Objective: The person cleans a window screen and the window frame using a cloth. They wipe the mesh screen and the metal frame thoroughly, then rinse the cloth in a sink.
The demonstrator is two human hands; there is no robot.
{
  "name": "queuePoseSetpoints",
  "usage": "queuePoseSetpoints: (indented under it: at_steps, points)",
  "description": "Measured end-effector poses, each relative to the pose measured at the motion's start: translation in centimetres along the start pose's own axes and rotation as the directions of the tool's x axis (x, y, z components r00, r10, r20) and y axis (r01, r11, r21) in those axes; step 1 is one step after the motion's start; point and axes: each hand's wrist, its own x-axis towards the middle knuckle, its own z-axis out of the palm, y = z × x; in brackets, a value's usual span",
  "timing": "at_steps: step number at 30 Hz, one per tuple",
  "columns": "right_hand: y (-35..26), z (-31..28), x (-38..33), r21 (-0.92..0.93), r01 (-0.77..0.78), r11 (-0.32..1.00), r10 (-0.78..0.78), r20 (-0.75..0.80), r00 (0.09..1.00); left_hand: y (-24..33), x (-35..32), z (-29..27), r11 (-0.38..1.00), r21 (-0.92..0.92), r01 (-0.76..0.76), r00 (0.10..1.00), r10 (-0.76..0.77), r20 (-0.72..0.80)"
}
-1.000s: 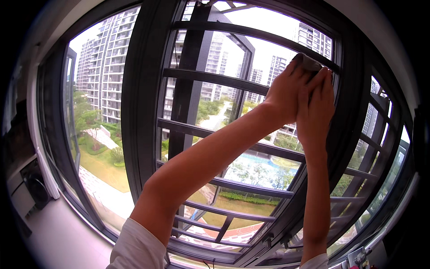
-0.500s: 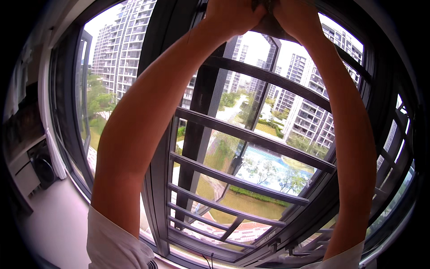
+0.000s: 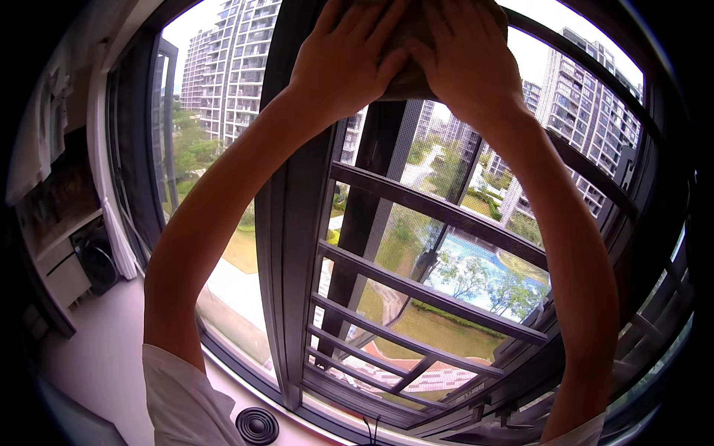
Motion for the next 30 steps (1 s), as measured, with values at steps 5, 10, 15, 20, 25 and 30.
queuePoseSetpoints:
  at_steps: [5,10,15,20,25,30]
  points:
    - [-10.1,-5.2,-11.1,0.290,-0.027,0.957,-0.078,0.342,0.937,8.3,-13.3,-6.7,0.927,-0.268,0.262,0.905,-0.139,0.403]
    - [-18.7,-9.4,-21.6,0.439,-0.008,0.898,-0.232,0.489,0.841,15.5,-24.4,-11.6,0.888,-0.272,0.371,0.775,-0.134,0.617]
    - [-14.6,-7.2,-17.0,0.390,-0.096,0.916,-0.076,0.404,0.912,12.5,-18.3,-8.7,0.889,-0.306,0.340,0.840,-0.141,0.524]
    - [-0.9,-1.7,-2.4,0.102,-0.061,0.993,0.044,0.158,0.986,3.8,-1.3,0.8,0.993,-0.058,0.106,0.994,-0.106,0.015]
    - [2.7,0.0,3.2,-0.137,-0.076,0.988,0.086,0.070,0.994,-2.0,4.9,2.0,0.976,0.128,-0.177,0.983,0.181,-0.016]
    - [-4.5,-2.7,-5.3,0.136,-0.108,0.985,0.088,0.146,0.985,3.4,-4.7,-1.9,0.984,-0.078,-0.163,0.983,0.169,0.078]
